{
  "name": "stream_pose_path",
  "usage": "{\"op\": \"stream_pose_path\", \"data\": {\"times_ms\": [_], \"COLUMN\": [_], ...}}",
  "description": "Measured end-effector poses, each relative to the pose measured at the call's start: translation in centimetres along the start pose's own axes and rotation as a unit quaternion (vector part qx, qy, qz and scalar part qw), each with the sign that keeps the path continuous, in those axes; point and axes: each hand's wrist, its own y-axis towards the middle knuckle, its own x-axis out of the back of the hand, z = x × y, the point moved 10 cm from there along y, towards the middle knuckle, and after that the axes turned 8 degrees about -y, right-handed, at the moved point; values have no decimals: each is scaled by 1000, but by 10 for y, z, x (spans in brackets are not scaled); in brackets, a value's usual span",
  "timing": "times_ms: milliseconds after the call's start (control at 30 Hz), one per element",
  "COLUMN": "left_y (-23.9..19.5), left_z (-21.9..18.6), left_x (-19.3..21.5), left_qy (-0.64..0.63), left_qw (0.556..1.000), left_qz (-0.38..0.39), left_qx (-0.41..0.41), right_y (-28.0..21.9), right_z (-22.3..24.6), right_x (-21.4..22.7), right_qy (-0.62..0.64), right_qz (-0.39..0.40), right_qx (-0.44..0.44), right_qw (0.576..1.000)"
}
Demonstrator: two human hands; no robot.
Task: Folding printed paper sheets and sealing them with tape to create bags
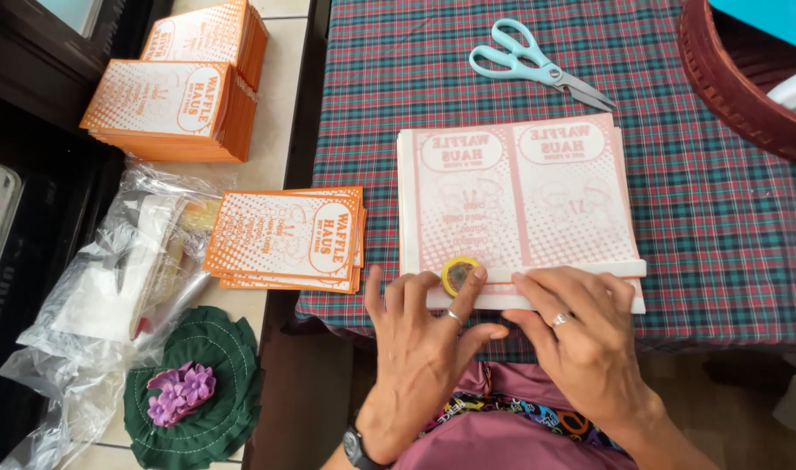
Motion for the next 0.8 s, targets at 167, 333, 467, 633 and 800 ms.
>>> {"op": "stream_pose_path", "data": {"times_ms": [167, 333, 467, 633, 800], "left_y": [4, 7, 4, 1, 11], "left_z": [-35, -20, 12, 45, -21], "left_x": [-20, -7, 20, 38, -2], "left_qy": [-78, -139, -121, -85, -210], "left_qw": [995, 986, 990, 987, 973], "left_qz": [-49, -88, -69, -135, -50], "left_qx": [-24, -27, -27, 29, -78], "right_y": [-10, -5, -7, -7, 0], "right_z": [-3, -4, -8, -8, -5], "right_x": [-2, 0, -3, -2, 0], "right_qy": [0, -11, -5, -2, -12], "right_qz": [-24, -36, -26, -25, -13], "right_qx": [11, 11, 2, -2, 14], "right_qw": [1000, 999, 1000, 1000, 1000]}}
